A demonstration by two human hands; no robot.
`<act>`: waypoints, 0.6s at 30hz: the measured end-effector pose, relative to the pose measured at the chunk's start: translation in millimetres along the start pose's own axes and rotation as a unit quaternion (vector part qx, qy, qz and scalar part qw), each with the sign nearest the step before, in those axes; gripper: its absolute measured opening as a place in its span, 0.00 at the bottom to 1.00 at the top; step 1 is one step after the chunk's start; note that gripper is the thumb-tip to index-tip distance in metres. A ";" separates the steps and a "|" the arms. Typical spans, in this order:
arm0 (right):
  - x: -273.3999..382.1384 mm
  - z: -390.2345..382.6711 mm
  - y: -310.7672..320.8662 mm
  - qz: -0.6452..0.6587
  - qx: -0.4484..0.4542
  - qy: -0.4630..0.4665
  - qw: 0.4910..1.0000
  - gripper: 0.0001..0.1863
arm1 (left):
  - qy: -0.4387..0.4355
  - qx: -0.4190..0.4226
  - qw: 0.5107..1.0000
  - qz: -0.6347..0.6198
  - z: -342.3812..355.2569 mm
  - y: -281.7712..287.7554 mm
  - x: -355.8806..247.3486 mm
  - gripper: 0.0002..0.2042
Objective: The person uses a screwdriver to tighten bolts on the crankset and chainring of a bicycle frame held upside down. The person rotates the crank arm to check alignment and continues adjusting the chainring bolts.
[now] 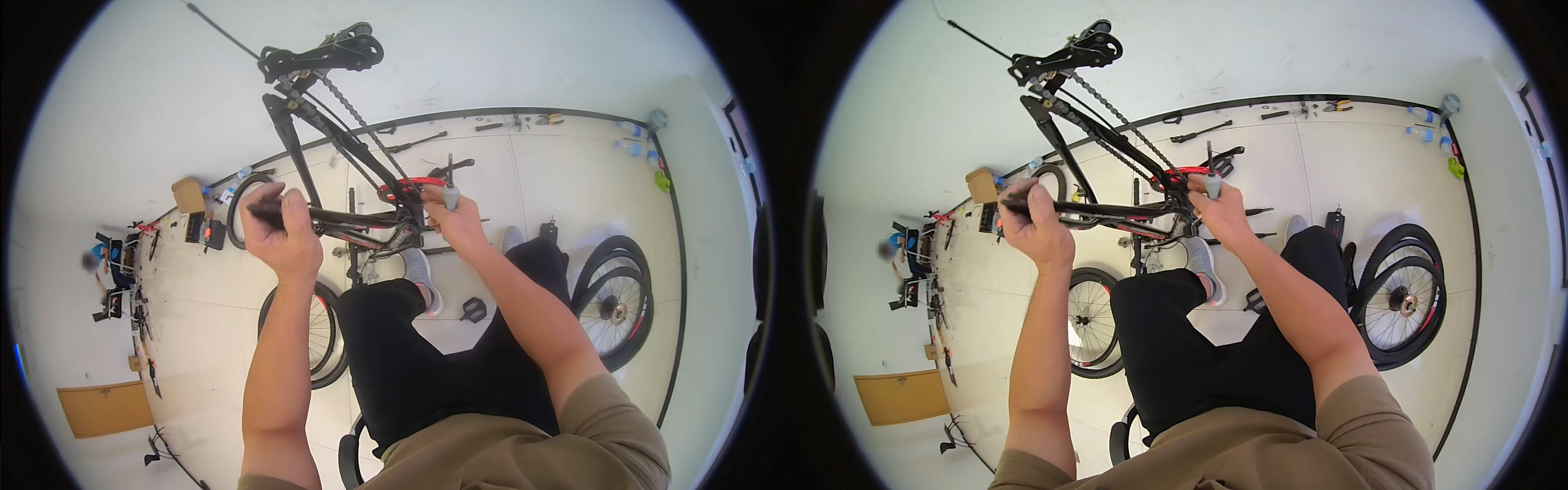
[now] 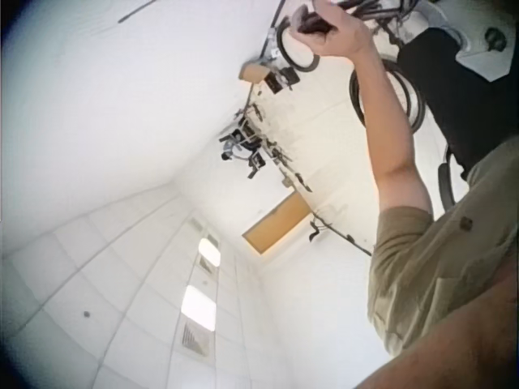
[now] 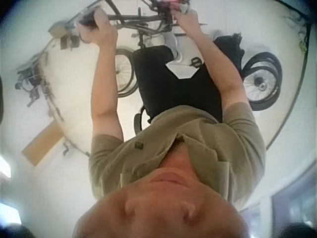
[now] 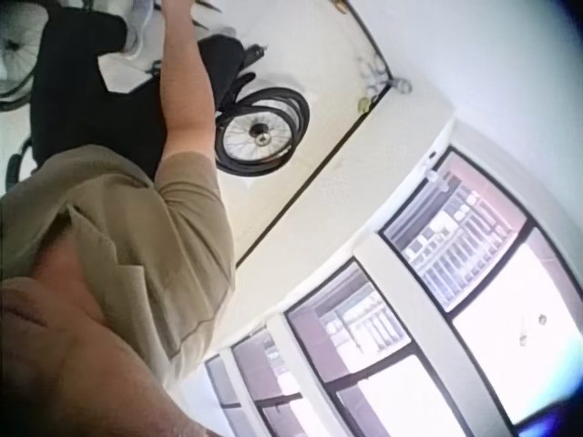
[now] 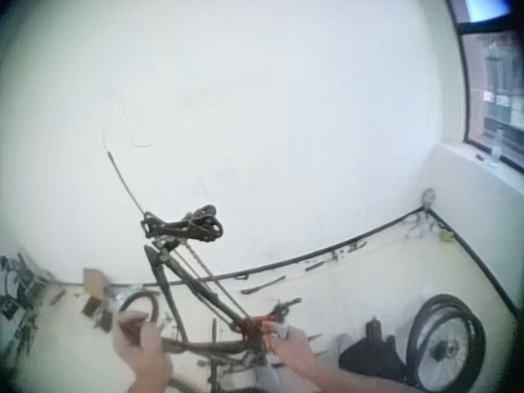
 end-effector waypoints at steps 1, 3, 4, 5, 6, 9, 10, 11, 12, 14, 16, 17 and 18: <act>3.7 11.4 -5.7 -0.012 0.001 0.017 1.000 0.25 | 0.011 0.001 1.000 -0.006 -0.4 -0.2 1.5 0.09; 13.2 30.4 -15.4 -0.037 0.002 0.051 0.998 0.26 | 0.028 -0.008 1.000 0.005 0.1 0.3 3.2 0.08; 16.5 36.1 -21.0 -0.041 0.022 0.036 0.998 0.28 | 0.037 -0.008 0.999 -0.004 0.4 0.1 2.7 0.08; 6.9 47.0 -24.4 -0.039 0.031 0.031 0.998 0.27 | 0.045 -0.008 0.999 -0.013 1.3 -0.2 3.7 0.08; 5.4 52.4 -29.0 -0.064 0.044 0.053 0.996 0.24 | 0.038 -0.007 0.999 -0.012 2.9 1.4 2.5 0.08; 6.7 61.4 -30.0 -0.132 0.055 0.092 0.986 0.16 | -0.012 -0.013 0.998 0.053 6.5 -1.8 -6.0 0.11; 8.6 62.8 -26.4 -0.155 0.053 0.099 0.982 0.14 | -0.011 0.001 0.998 0.067 6.6 -1.9 -5.2 0.12; 4.4 68.1 -22.7 -0.148 0.057 0.098 0.982 0.13 | -0.028 0.005 0.995 0.091 7.6 -0.9 -5.1 0.13; 5.3 72.7 -17.5 -0.130 0.041 0.086 0.987 0.13 | -0.025 0.011 0.997 0.073 8.1 -1.4 -6.1 0.14; 13.2 78.1 -5.6 -0.120 0.021 0.099 0.988 0.12 | -0.008 0.016 0.998 0.060 7.3 -0.8 -6.8 0.15; 24.2 83.6 11.1 -0.145 0.028 0.076 0.986 0.12 | -0.024 0.013 0.997 0.065 9.8 -7.1 -13.5 0.16; 28.3 85.9 19.7 -0.159 0.031 0.064 0.985 0.12 | -0.022 0.008 0.997 0.067 12.0 -8.2 -13.4 0.16; 31.4 87.9 25.3 -0.170 0.059 0.049 0.982 0.11 | -0.020 -0.002 0.998 0.063 13.7 -9.0 -12.1 0.17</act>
Point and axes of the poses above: each hand's wrist, its own z-axis towards the middle knuckle, its own y-axis out of the back of the hand, x = y × z, the point moved 7 cm from there along z, towards the middle knuckle, and after that the axes turned 10 degrees about y, right-handed, at the moved point
